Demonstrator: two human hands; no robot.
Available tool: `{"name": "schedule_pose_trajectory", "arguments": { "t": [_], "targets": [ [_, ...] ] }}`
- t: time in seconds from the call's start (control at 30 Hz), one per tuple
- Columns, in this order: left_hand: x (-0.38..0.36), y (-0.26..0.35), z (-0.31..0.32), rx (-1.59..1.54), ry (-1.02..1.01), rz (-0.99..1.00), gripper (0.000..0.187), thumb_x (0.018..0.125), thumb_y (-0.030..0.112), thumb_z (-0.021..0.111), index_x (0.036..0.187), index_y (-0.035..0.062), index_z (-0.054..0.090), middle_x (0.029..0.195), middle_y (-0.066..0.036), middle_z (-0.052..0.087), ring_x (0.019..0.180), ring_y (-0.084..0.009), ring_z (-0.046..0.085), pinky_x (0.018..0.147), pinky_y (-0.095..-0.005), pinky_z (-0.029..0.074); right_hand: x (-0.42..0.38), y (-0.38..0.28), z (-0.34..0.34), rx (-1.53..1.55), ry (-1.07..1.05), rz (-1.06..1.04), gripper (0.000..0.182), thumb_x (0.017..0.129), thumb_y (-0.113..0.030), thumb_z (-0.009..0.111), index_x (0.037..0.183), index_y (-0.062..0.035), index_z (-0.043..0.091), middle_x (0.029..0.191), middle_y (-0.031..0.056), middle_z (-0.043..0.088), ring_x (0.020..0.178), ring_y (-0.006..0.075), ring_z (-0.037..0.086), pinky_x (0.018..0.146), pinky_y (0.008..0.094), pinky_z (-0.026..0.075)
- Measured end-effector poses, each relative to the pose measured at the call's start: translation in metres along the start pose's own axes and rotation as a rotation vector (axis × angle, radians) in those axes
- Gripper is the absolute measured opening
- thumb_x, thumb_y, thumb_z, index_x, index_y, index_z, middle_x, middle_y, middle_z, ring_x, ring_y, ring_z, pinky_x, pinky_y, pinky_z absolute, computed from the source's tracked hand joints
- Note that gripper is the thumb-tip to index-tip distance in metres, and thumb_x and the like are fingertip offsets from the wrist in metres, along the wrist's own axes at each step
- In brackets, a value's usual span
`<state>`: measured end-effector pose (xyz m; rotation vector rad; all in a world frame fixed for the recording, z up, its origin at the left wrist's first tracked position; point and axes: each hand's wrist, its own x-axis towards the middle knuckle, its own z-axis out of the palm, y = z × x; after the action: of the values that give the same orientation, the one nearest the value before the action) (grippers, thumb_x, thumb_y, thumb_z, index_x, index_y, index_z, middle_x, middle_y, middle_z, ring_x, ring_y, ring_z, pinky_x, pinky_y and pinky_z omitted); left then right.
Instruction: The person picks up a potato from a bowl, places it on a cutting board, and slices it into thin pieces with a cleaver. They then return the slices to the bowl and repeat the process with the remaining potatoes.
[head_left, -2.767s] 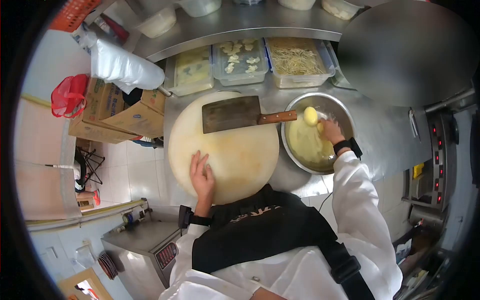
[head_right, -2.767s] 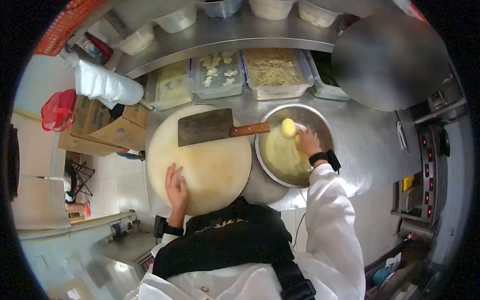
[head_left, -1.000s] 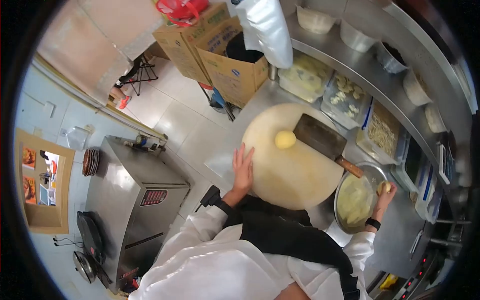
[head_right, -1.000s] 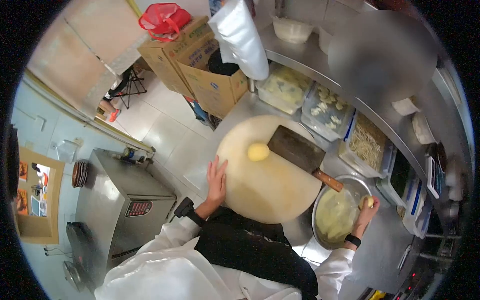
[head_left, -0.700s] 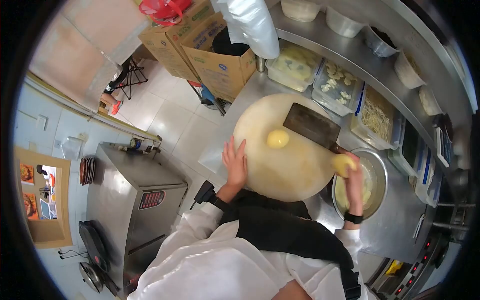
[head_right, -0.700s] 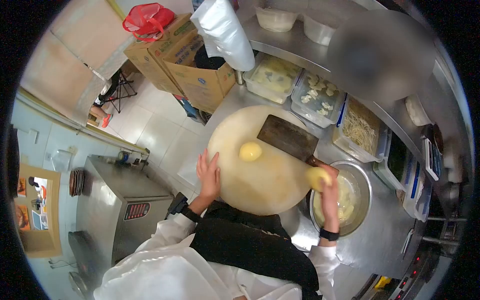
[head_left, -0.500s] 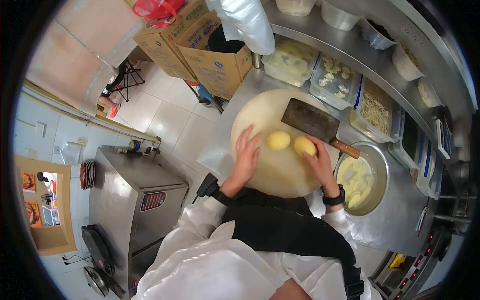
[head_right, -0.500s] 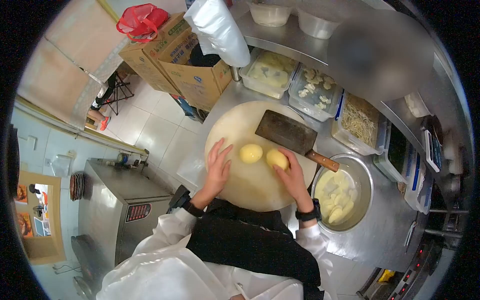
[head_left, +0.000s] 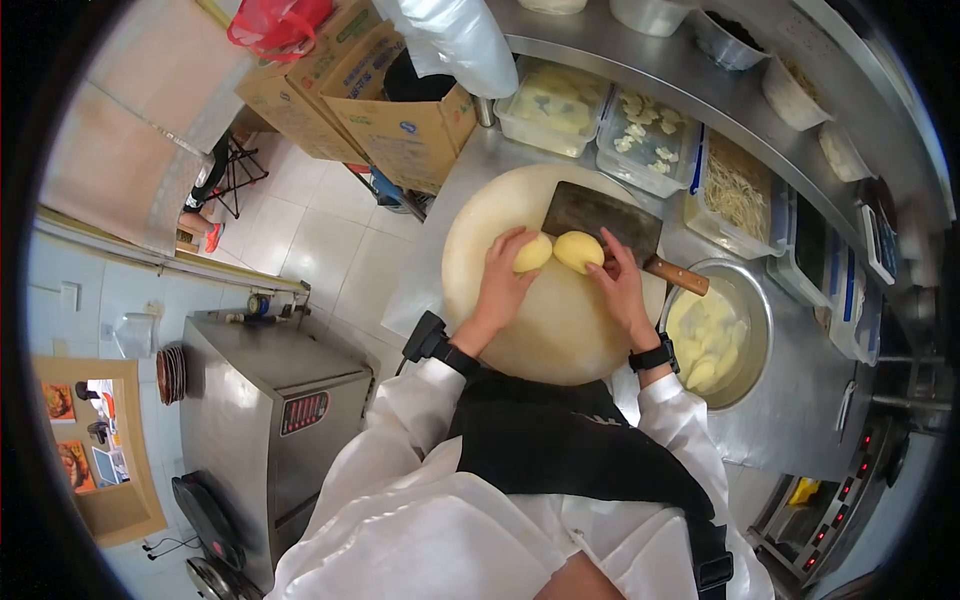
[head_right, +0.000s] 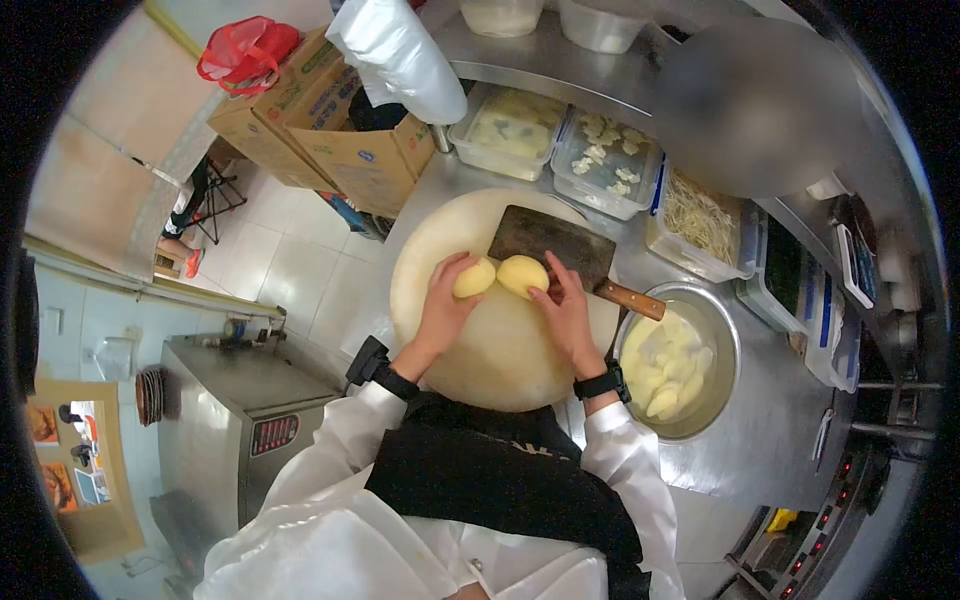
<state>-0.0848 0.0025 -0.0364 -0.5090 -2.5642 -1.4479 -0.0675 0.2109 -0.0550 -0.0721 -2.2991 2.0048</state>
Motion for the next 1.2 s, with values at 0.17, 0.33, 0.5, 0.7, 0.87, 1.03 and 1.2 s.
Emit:
{"name": "schedule_pose_trajectory", "arguments": {
  "t": [0.17, 0.33, 0.5, 0.7, 0.87, 1.03, 1.2],
  "targets": [
    [-0.010, -0.020, -0.012, -0.589, -0.042, -0.341, 0.050, 0.079, 0.000, 0.062, 0.125, 0.0047, 0.042, 0.118, -0.008, 0.052, 0.108, -0.0199, 0.052, 0.088, -0.0307, 0.044, -0.002, -0.011, -0.027, -0.039, 0.075, -0.108, 0.044, 0.077, -0.004, 0.065, 0.120, -0.0094, 0.055, 0.110, 0.0077, 0.049, 0.100, 0.0183, 0.054, 0.078, 0.0304, 0.045],
    [-0.022, 0.003, -0.045, -1.188, -0.301, -0.708, 0.048, 0.086, 0.013, 0.054, 0.130, 0.0068, 0.037, 0.113, -0.006, 0.053, 0.098, -0.0176, 0.056, 0.075, -0.0246, 0.045, 0.001, -0.005, -0.062, -0.932, 0.160, -0.247, 0.044, 0.068, -0.004, 0.065, 0.111, -0.0105, 0.058, 0.111, 0.0095, 0.051, 0.104, 0.0293, 0.051, 0.087, 0.0407, 0.038],
    [-0.028, 0.018, -0.043, -1.172, -0.404, -0.677, 0.051, 0.085, 0.014, 0.055, 0.132, 0.0081, 0.035, 0.111, -0.006, 0.053, 0.088, -0.0166, 0.059, 0.065, -0.0214, 0.044, 0.000, -0.016, -0.063, -1.078, 0.144, -0.205, 0.047, 0.066, -0.007, 0.068, 0.112, -0.0143, 0.059, 0.103, 0.0091, 0.052, 0.097, 0.0263, 0.053, 0.079, 0.0393, 0.039],
    [-0.029, 0.029, -0.047, -0.644, -0.409, -0.548, 0.058, 0.080, 0.014, 0.066, 0.130, 0.0066, 0.037, 0.110, -0.005, 0.052, 0.091, -0.0143, 0.056, 0.072, -0.0228, 0.045, -0.003, -0.020, -0.079, -1.145, 0.062, -0.144, 0.053, 0.065, -0.014, 0.072, 0.116, -0.0178, 0.058, 0.092, 0.0090, 0.053, 0.090, 0.0263, 0.054, 0.077, 0.0392, 0.040],
    [-0.040, 0.018, -0.033, -0.590, -0.374, -0.325, 0.060, 0.072, 0.011, 0.073, 0.124, 0.0084, 0.043, 0.114, -0.008, 0.052, 0.108, -0.0184, 0.049, 0.093, -0.0309, 0.040, -0.013, -0.009, -0.091, -1.119, 0.093, -0.212, 0.052, 0.068, -0.016, 0.071, 0.117, -0.0181, 0.057, 0.089, 0.0113, 0.054, 0.087, 0.0288, 0.054, 0.078, 0.0398, 0.042],
    [-0.042, 0.005, -0.022, -0.213, -0.448, -0.027, 0.060, 0.067, 0.005, 0.073, 0.121, 0.0082, 0.047, 0.122, -0.010, 0.050, 0.113, -0.0240, 0.048, 0.096, -0.0335, 0.039, -0.023, -0.008, -0.093, -1.029, 0.117, -0.174, 0.048, 0.073, -0.018, 0.068, 0.119, -0.0144, 0.055, 0.086, 0.0149, 0.056, 0.078, 0.0327, 0.057, 0.066, 0.0400, 0.048],
    [-0.046, 0.008, -0.025, -0.115, -0.488, 0.115, 0.063, 0.064, 0.002, 0.074, 0.122, 0.0096, 0.048, 0.127, -0.011, 0.047, 0.119, -0.0295, 0.045, 0.098, -0.0369, 0.039, -0.047, -0.012, -0.101, -0.772, 0.196, -0.064, 0.041, 0.078, -0.014, 0.064, 0.119, -0.0112, 0.056, 0.069, 0.0108, 0.053, 0.059, 0.0226, 0.052, 0.058, 0.0335, 0.045]
  ]
}}
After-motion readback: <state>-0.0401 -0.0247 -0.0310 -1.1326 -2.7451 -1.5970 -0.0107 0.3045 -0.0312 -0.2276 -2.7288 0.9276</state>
